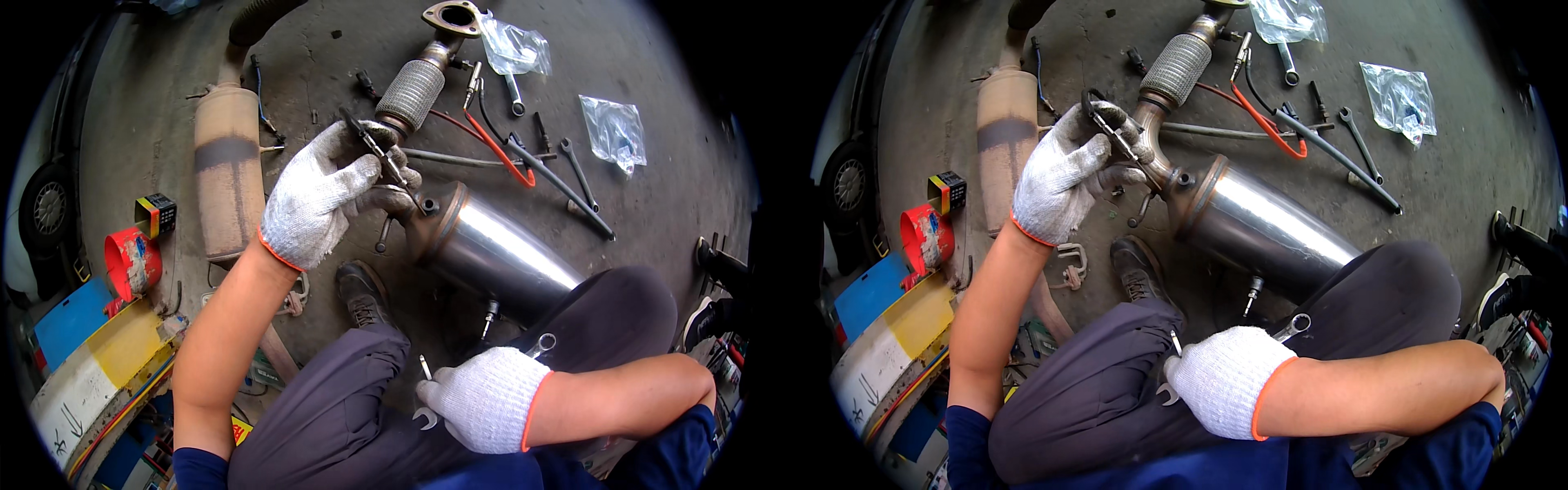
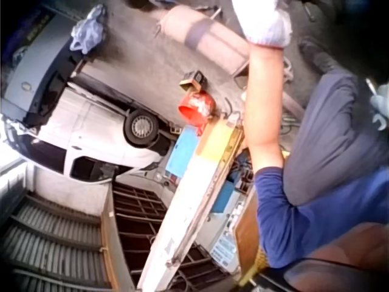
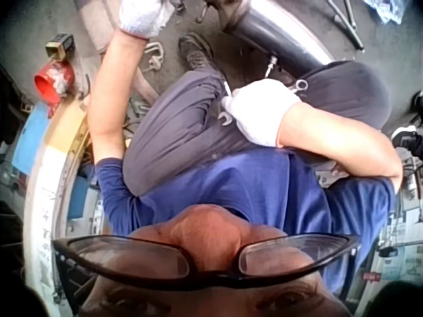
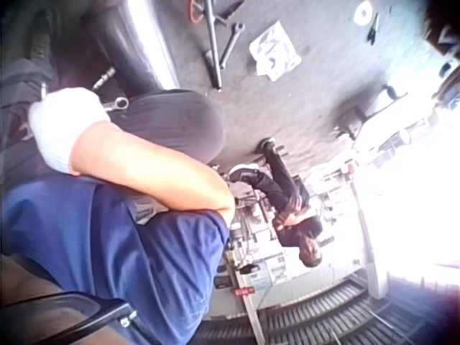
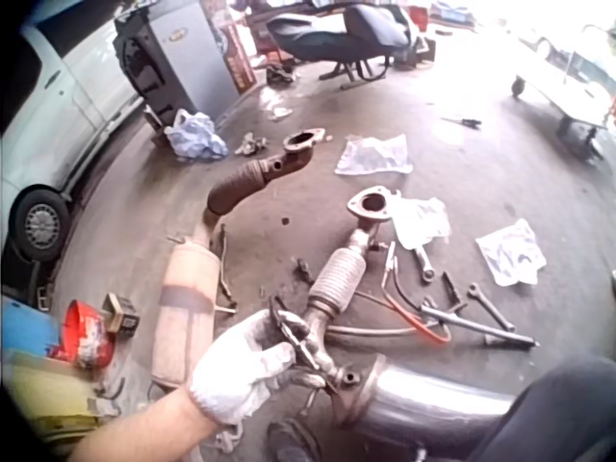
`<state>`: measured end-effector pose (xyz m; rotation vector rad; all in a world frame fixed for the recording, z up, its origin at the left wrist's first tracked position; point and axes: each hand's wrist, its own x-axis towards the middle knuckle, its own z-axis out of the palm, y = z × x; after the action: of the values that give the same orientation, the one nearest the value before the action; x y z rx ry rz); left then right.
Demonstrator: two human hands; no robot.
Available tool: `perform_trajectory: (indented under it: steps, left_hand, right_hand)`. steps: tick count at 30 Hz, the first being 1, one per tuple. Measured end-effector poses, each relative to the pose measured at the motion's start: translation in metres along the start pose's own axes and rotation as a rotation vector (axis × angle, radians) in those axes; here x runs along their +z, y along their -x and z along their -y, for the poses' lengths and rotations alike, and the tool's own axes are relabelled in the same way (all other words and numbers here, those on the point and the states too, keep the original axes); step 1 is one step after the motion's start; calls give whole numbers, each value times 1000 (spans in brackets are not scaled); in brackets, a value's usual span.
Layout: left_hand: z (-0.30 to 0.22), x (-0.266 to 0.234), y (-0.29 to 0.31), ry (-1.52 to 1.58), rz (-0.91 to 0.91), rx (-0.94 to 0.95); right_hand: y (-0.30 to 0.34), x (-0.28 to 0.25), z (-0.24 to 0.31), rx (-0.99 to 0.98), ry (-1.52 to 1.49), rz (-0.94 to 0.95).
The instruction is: The person sits on the floor and uses a wrench to tighten a bolt on a metallic exhaust pipe. They repeatedly adjust the pipe and reposition the wrench to secure the connection.
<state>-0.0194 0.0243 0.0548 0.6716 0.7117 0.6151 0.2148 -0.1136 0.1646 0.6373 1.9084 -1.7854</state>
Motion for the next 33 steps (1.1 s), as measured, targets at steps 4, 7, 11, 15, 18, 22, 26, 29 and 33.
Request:
perform_trajectory:
  steps: [4,7,11,15,18,22,26,29,33]
  left_hand:
    - [-3,7,3,20,-14,2]
    - [-5,16,7,38,-34,31]
    - [-4,21,11,56,-28,36]
    - [-7,11,14,43,66,-30]
    - [-8,14,14,30,55,-35]
    - [-7,16,16,47,62,-8]
    - [-6,16,16,51,75,-9]
    - [-7,16,16,50,86,-4]
    - [-7,15,17,50,91,-6]
  right_hand:
    - [1,-1,0,-7,1,1]
    - [1,0,0,-9,10,2]
    - [0,-2,0,16,6,40]
    - [0,0,0,6,11,14]
    - [0,1,-1,5,12,15]
    - [0,-1,-1,8,9,28]
    - [0,1,-2,-4,3,2]
    - [0,1,-2,0,0,-4]
    - [-1,-1,0,15,14,25]
